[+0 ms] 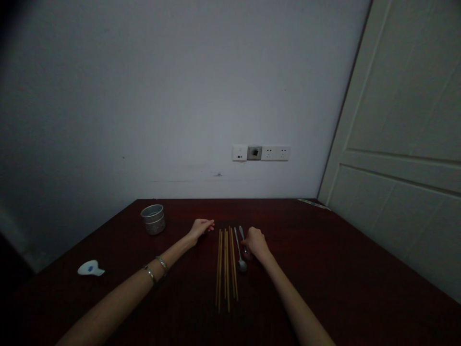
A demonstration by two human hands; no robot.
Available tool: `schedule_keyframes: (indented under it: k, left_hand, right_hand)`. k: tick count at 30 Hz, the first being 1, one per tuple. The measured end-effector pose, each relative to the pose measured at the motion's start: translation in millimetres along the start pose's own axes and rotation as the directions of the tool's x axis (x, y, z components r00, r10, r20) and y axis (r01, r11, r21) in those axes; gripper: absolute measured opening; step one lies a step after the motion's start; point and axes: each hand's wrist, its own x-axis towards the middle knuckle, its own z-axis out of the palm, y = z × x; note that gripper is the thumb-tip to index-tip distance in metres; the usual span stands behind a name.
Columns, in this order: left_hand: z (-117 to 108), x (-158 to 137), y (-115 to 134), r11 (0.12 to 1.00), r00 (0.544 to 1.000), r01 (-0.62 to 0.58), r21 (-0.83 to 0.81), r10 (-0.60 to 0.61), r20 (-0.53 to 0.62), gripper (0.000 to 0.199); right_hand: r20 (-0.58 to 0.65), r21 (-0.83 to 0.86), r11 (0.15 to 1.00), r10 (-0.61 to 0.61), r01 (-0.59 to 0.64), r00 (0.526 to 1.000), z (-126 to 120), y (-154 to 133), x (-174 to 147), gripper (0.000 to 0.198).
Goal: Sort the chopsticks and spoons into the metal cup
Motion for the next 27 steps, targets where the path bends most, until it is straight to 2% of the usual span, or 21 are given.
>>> schedule_keyframes:
  k: [3,7,12,15,19,23,27]
  left_hand:
    - [-0.5,-2.1,1.1,1.000,1.000,-0.002,0.005,0.001,0.008,0.022]
    - [-4.8,-10.7,11.1,0.999,0.999,-0.002,0.044,0.000,0.045,0.022]
    - [-30.1,-27.5,30.9,0.976,0.987,-0.081,0.200,0.051,0.151,0.024]
    - [-62.4,-41.6,45.9,0.929,0.953,-0.197,0.314,0.106,0.284,0.024]
    - [-123.8,-66.7,69.3,0.834,0.899,-0.313,0.454,0.107,0.424,0.024]
    - [-192.2,-94.2,80.7,0.691,0.904,-0.335,0.641,0.044,0.425,0.020]
    - [-247.4,-118.4,64.5,0.473,0.921,-0.292,0.832,-0.096,0.378,0.028]
  right_hand:
    - [-0.007,0.012,1.000,0.003,-0.003,1.000,-3.4,-1.0,-1.0,0.014]
    - [-0.076,-0.013,1.000,-0.026,0.025,0.997,-11.5,-10.2,-1.7,0.016]
    - [-0.111,0.063,0.979,-0.186,0.194,0.976,-21.1,-51.8,-10.4,0.025]
    - [-0.087,0.106,0.946,-0.299,0.307,0.950,-19.5,-86.2,-19.6,0.023]
    - [0.018,0.193,0.904,-0.392,0.381,0.920,-8.5,-126.9,-34.2,0.023]
    - [0.122,0.304,0.868,-0.445,0.394,0.887,7.7,-153.6,-49.3,0.026]
    - [0.162,0.394,0.800,-0.545,0.453,0.822,27.0,-167.0,-58.3,0.025]
